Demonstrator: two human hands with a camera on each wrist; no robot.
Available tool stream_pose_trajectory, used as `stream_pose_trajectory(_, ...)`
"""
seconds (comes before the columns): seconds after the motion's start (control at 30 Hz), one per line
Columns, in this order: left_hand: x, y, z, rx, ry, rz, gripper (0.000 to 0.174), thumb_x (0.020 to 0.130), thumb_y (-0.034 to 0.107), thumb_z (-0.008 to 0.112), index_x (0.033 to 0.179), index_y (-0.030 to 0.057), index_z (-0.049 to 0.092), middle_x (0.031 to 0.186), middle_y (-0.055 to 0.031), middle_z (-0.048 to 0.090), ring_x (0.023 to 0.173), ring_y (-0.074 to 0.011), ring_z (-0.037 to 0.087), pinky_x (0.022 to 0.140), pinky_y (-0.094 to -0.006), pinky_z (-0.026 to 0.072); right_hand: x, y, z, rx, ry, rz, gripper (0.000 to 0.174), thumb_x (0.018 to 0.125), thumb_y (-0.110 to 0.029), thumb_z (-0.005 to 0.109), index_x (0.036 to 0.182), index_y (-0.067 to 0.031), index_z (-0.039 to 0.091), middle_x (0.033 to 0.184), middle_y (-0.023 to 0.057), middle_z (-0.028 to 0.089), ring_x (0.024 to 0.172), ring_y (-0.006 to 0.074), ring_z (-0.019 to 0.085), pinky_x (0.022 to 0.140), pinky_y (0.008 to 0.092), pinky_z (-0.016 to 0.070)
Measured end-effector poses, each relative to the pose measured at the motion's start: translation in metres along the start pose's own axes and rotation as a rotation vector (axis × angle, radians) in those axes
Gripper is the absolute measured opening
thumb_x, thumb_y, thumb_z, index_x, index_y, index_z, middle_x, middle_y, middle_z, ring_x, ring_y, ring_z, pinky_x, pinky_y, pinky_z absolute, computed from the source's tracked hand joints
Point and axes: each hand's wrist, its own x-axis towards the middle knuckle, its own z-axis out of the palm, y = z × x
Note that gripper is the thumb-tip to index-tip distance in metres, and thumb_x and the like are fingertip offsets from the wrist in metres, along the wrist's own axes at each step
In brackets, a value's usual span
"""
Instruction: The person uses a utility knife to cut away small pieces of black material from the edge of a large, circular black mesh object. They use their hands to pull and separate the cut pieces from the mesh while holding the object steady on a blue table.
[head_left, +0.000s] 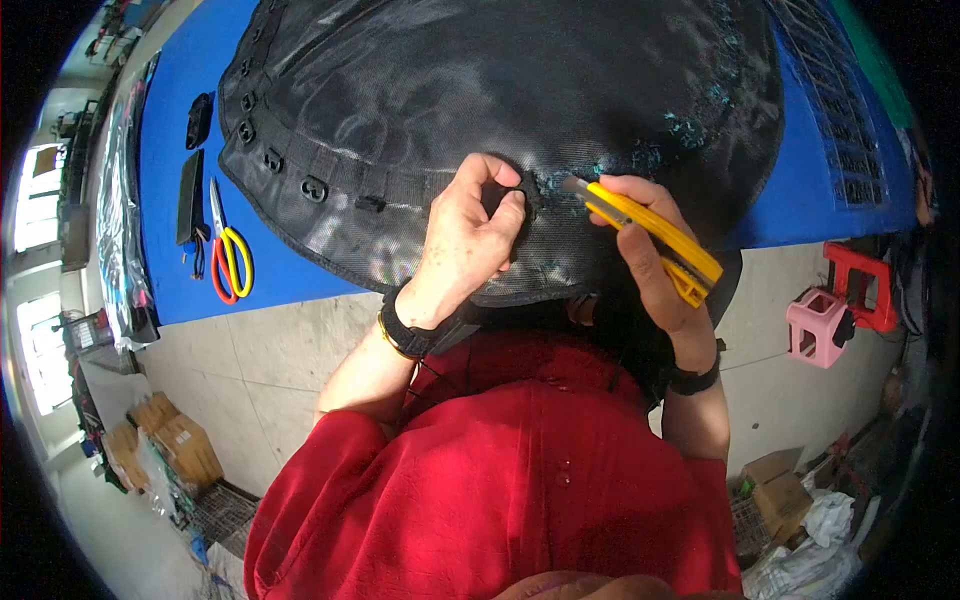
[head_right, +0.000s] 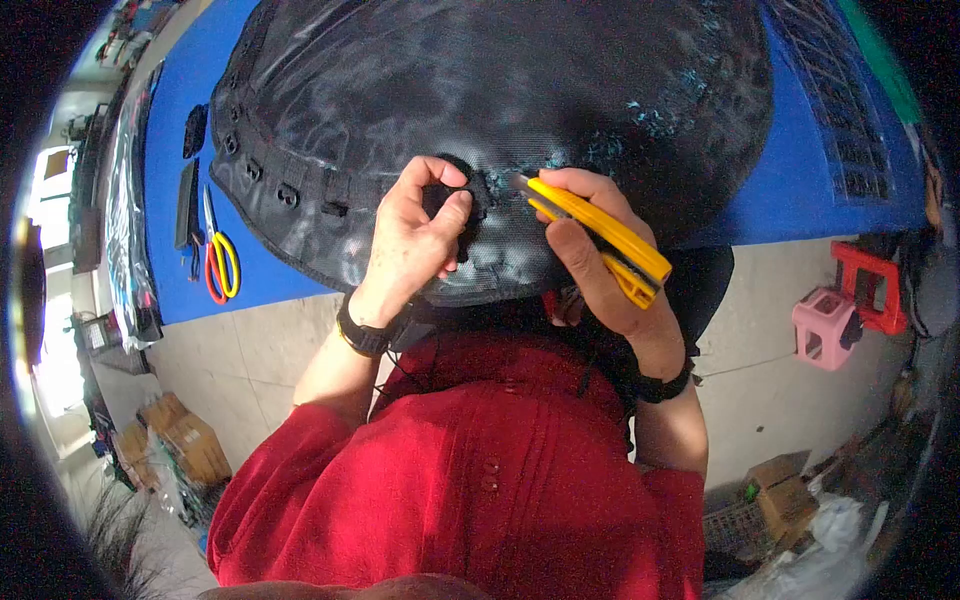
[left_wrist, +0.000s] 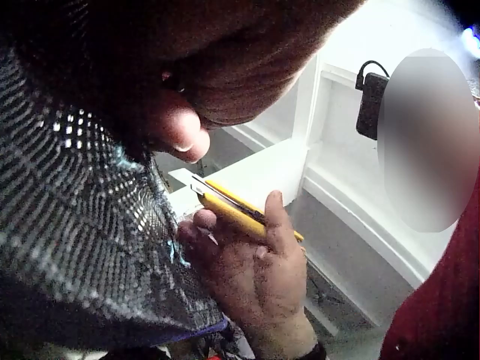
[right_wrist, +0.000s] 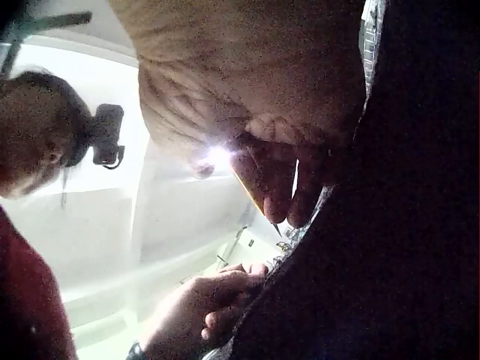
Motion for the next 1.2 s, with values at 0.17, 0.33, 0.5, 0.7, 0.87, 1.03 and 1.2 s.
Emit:
stream_pose_trajectory(0.17,0.000,0.001,-0.002,0.019,-0.013,-0.010,0.017,0.103,0.010,0.065,0.117,0.0064,0.056,0.067,-0.0012,0.061,0.045,-0.0093,0.057,0.042,-0.0267,0.0454,0.009,-0.003,0.009,-0.225,-0.001,-0.076,0.041,0.105,-0.034,0.069,0.133,-0.0052,0.064,0.121,0.0121,0.072,0.113,0.0297,0.066,0.105,0.0408,0.0465)
stream_pose_trajectory(0.33,0.000,0.000,-0.003,0.019,-0.015,-0.004,0.018,0.102,0.009,0.065,0.117,0.0048,0.056,0.068,-0.0031,0.063,0.046,-0.0108,0.059,0.043,-0.0284,0.0476,0.017,0.005,0.013,-0.335,0.002,-0.198,0.037,0.103,-0.028,0.069,0.133,-0.0058,0.065,0.123,0.0127,0.072,0.113,0.0324,0.066,0.105,0.0428,0.0459)
stream_pose_trajectory(0.5,-0.001,0.001,-0.003,0.006,-0.018,-0.003,0.018,0.102,0.009,0.066,0.117,0.0046,0.057,0.068,-0.0039,0.064,0.046,-0.0115,0.060,0.043,-0.0293,0.0476,0.024,0.007,0.018,-0.393,0.017,-0.257,0.035,0.104,-0.028,0.066,0.131,-0.0065,0.065,0.124,0.0129,0.072,0.113,0.0314,0.066,0.106,0.0439,0.0447)
stream_pose_trajectory(0.7,0.000,-0.001,-0.004,0.050,-0.017,0.010,0.018,0.102,0.010,0.066,0.117,0.0056,0.057,0.067,-0.0056,0.065,0.046,-0.0129,0.062,0.043,-0.0307,0.0480,0.024,0.009,0.019,-0.427,0.007,-0.206,0.034,0.105,-0.027,0.065,0.132,-0.0068,0.064,0.126,0.0115,0.071,0.113,0.0319,0.066,0.106,0.0450,0.0446)
stream_pose_trajectory(0.87,0.001,-0.002,-0.004,0.035,-0.020,0.006,0.018,0.102,0.010,0.066,0.117,0.0053,0.057,0.067,-0.0058,0.065,0.046,-0.0129,0.061,0.043,-0.0301,0.0477,0.023,0.007,0.019,-0.407,0.003,-0.211,0.030,0.106,-0.021,0.064,0.131,-0.0063,0.064,0.127,0.0113,0.071,0.114,0.0318,0.065,0.106,0.0447,0.0451)
stream_pose_trajectory(1.03,-0.001,0.002,-0.004,0.014,-0.027,-0.027,0.018,0.103,0.010,0.065,0.117,0.0045,0.056,0.069,-0.0054,0.065,0.046,-0.0124,0.061,0.043,-0.0295,0.0476,0.022,0.007,0.017,-0.426,-0.014,-0.209,0.029,0.105,-0.019,0.064,0.131,-0.0061,0.064,0.126,0.0114,0.071,0.115,0.0319,0.065,0.107,0.0445,0.0452)
stream_pose_trajectory(1.2,0.000,0.001,-0.003,0.011,-0.022,-0.007,0.018,0.103,0.009,0.065,0.117,0.0041,0.056,0.070,-0.0054,0.065,0.046,-0.0122,0.061,0.043,-0.0295,0.0476,0.022,0.010,0.016,-0.458,0.002,-0.258,0.028,0.104,-0.018,0.064,0.130,-0.0062,0.065,0.124,0.0113,0.071,0.115,0.0321,0.065,0.107,0.0446,0.0451)
